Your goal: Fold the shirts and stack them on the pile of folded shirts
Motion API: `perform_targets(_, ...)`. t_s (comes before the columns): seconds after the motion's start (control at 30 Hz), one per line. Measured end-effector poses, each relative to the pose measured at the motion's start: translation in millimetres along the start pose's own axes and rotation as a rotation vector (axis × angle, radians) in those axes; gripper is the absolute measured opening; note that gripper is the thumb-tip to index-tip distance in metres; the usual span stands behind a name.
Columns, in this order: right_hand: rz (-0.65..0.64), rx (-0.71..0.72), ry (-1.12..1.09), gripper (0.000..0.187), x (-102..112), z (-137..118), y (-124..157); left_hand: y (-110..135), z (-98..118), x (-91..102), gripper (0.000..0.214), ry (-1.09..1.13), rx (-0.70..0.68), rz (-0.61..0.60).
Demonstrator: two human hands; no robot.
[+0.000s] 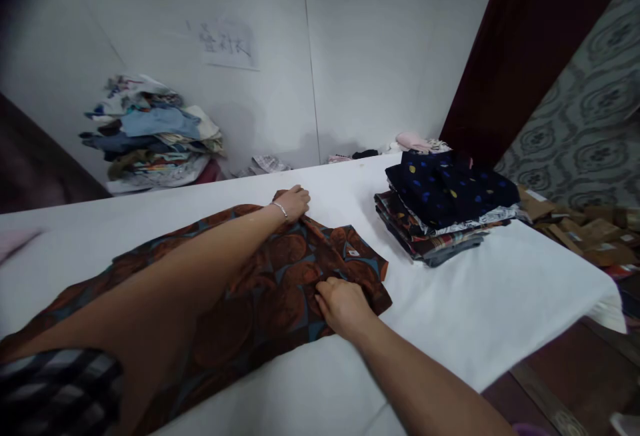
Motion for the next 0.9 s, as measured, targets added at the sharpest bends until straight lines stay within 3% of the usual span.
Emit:
perform_targets(0.17,0.019,-0.061,0.045,0.024,7.9,4.7,3.8,51.4,-32.3,43.9,0.023,0.036,-0.035,0.024)
perform_targets(0.3,0.079,-0.095,0.092,0.024,16.2,8.5,5.8,116.0,-49.1,78.0,0.006,0.087,0.039,0.116)
perform_targets(0.47,0.145,-0.085,0.122,0.027,16.7,15.2,6.3,201.6,-39.1,96.6,0.004,0.056,0.07,0.171)
perform_targets(0.57,0.15,-0.118,0.138,0.027,13.3,24.4,6.5,248.5,-8.2,85.0,0.009,0.066,0.043,0.199)
perform_targets(0.73,0.124,-0.156,0.163,0.027,11.5,35.7,6.9,303.4,48.1,29.9,0.025,0.125,0.0,0.141)
perform_targets(0.83,0.124,-0.155,0.185,0.027,11.8,35.9,7.8,317.8,54.9,4.0,0.02,0.135,0.101,0.107)
perform_targets(0.9,0.128,-0.147,0.196,0.027,11.7,34.7,8.7,323.3,49.4,1.7,0.022,0.126,0.165,0.129)
Point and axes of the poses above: each hand's wrist, its own y-axis away from the middle knuckle, its own x-axis out of the back of the hand, z = x × y, the point moved 4 cm from there along -y, towards the middle knuckle, and after that the axes turned 13 degrees about x, right-handed, at the moved point
